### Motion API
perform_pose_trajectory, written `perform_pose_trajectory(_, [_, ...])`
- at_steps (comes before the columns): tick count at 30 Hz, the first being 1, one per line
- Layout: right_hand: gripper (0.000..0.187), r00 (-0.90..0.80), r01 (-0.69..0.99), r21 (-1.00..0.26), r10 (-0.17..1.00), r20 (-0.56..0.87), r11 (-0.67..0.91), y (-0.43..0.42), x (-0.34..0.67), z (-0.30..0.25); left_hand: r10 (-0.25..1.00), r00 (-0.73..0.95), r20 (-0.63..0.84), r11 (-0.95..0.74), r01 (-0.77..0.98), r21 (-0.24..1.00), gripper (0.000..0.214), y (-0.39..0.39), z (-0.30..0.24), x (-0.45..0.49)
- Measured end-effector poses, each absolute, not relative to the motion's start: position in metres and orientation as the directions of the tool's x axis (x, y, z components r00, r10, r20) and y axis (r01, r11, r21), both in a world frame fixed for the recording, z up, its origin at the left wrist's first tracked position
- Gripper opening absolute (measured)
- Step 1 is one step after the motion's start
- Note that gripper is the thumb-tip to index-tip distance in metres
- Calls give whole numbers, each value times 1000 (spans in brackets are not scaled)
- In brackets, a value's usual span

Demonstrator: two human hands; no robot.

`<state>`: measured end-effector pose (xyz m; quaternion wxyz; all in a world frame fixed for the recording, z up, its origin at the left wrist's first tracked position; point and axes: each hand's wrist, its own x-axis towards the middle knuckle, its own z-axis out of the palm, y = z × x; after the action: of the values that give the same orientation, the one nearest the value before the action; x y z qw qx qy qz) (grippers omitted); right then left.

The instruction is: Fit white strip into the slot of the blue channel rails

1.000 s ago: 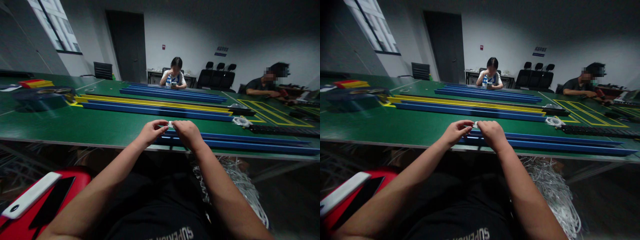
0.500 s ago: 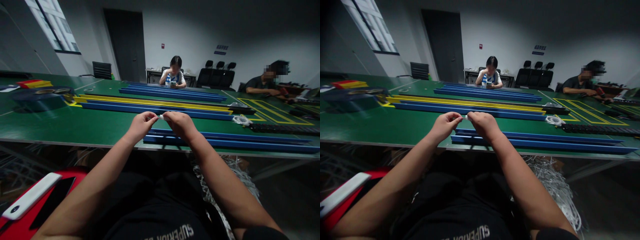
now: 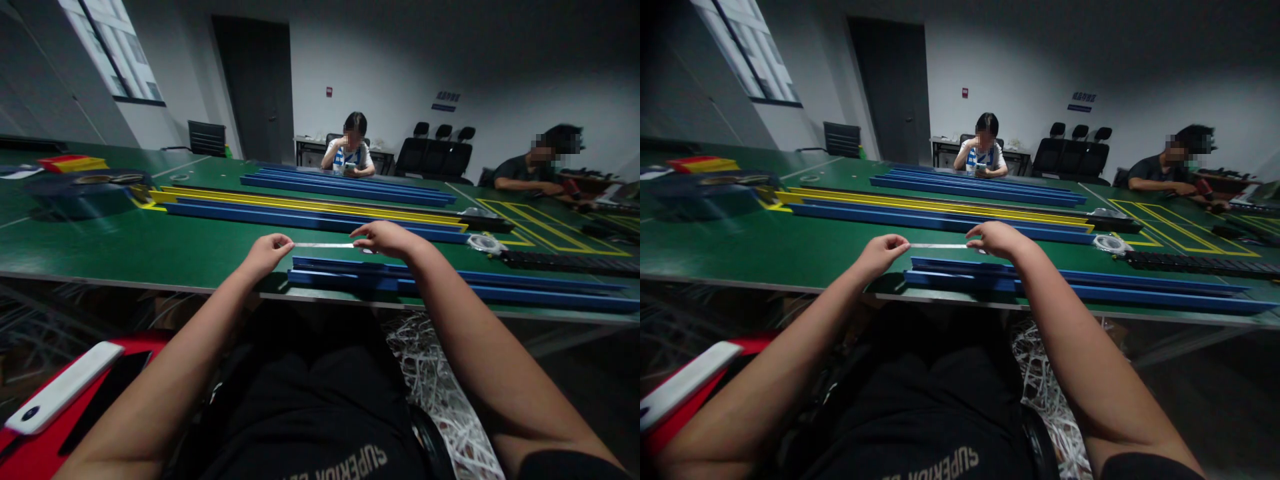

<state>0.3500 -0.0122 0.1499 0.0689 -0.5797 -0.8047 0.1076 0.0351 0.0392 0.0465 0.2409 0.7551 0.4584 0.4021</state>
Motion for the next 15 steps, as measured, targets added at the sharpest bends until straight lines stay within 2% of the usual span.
perform_pose_trajectory(2, [42, -265, 964, -16, 955, -134, 266, -10, 343, 136, 892, 312, 327, -450, 542, 709, 39, 40, 34, 35])
perform_pose_trajectory(5, [46, -119, 978, 144, 967, -227, 154, -11, 327, 115, 901, 338, 272, -428, 588, 687, 39, 41, 21, 33])
perform_pose_trajectory(8, [46, -28, 979, 190, 975, -222, 72, -13, 313, 101, 906, 330, 264, -419, 619, 664, 40, 41, 15, 28])
perform_pose_trajectory(15, [43, 6, 978, 206, 970, -241, 46, -12, 297, 93, 937, 287, 201, -348, 694, 631, 35, 35, 4, 25])
